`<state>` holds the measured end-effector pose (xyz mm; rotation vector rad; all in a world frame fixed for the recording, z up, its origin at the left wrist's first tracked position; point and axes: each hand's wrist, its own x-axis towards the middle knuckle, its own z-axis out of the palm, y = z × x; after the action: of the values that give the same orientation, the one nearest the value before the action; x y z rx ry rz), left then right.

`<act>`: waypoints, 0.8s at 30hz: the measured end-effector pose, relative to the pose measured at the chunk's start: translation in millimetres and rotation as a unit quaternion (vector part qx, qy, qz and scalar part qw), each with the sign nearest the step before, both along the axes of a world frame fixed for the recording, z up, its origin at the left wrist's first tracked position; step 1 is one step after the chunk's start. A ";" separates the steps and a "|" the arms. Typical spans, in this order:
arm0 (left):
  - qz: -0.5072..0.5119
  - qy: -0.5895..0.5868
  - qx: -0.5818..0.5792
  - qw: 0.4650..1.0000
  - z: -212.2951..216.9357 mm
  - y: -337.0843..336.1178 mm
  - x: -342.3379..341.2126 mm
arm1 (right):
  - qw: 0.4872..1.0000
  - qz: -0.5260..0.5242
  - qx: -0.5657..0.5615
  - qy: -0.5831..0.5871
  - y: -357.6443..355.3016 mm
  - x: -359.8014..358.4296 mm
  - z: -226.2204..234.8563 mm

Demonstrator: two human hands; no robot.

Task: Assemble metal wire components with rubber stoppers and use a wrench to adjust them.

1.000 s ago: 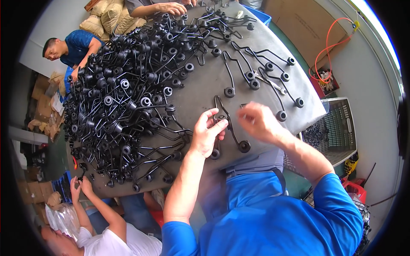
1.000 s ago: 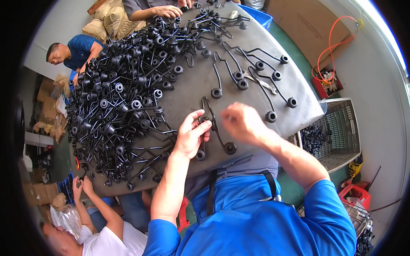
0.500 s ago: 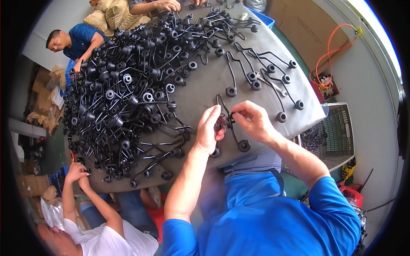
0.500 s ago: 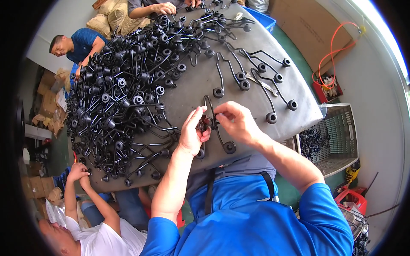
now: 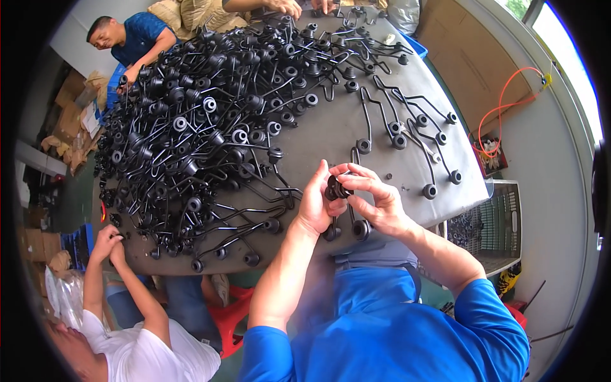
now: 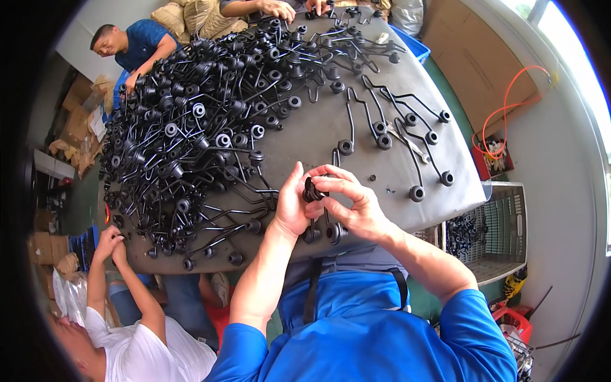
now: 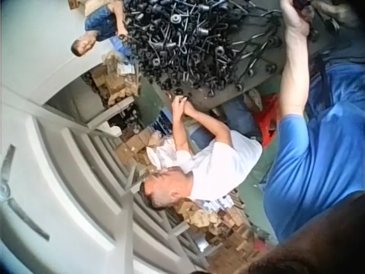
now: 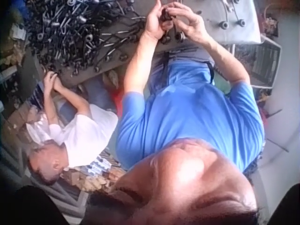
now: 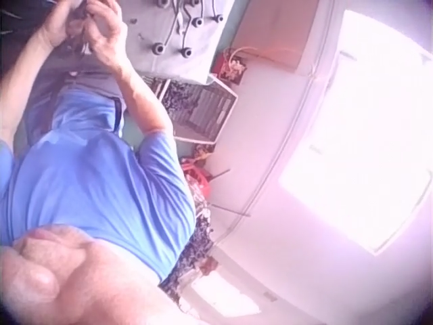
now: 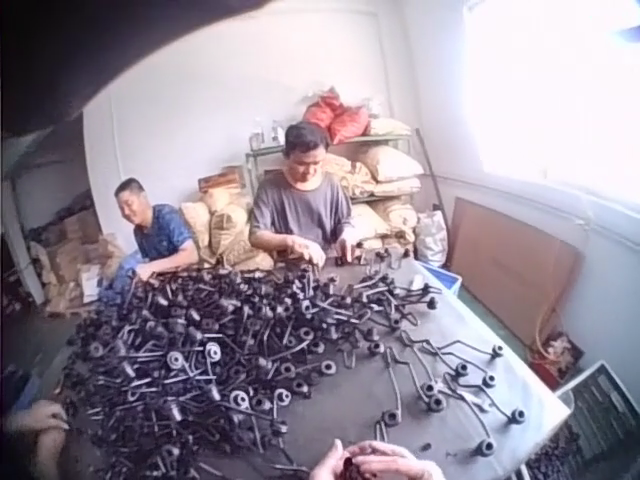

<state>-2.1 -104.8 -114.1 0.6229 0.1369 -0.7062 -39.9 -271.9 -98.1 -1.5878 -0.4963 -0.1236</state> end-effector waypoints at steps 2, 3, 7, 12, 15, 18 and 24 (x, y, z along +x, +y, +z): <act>-0.002 -0.007 0.005 1.000 -8.5 3.0 -0.2 | 0.999 0.003 -0.039 -0.022 -5.3 2.2 11.6; -0.002 -0.008 0.003 1.000 -8.2 3.4 -0.6 | 0.996 -0.001 -0.079 -0.042 -9.6 4.0 22.3; 0.008 -0.010 0.010 1.000 -8.3 2.4 -1.5 | 0.953 -0.141 -0.249 0.100 -55.5 17.2 36.2; 0.010 -0.004 -0.010 1.000 -7.3 0.7 -2.2 | 0.897 -0.124 -0.423 0.040 -76.6 16.0 23.0; 0.012 -0.007 0.002 1.000 -5.0 -3.2 -2.2 | 0.888 -0.104 -0.447 -0.011 -77.6 19.0 15.1; 0.016 -0.009 0.021 1.000 -3.8 -2.8 -2.0 | 0.957 -0.048 -0.263 0.115 -53.0 20.4 33.7; 0.029 -0.002 0.046 0.999 -4.1 -4.6 -3.7 | 0.975 -0.001 -0.217 0.043 -20.7 12.8 43.4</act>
<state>-5.7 -109.4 -118.2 0.7060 0.1849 -0.6456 -27.1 -292.6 -54.7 -2.0111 -0.4732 0.0576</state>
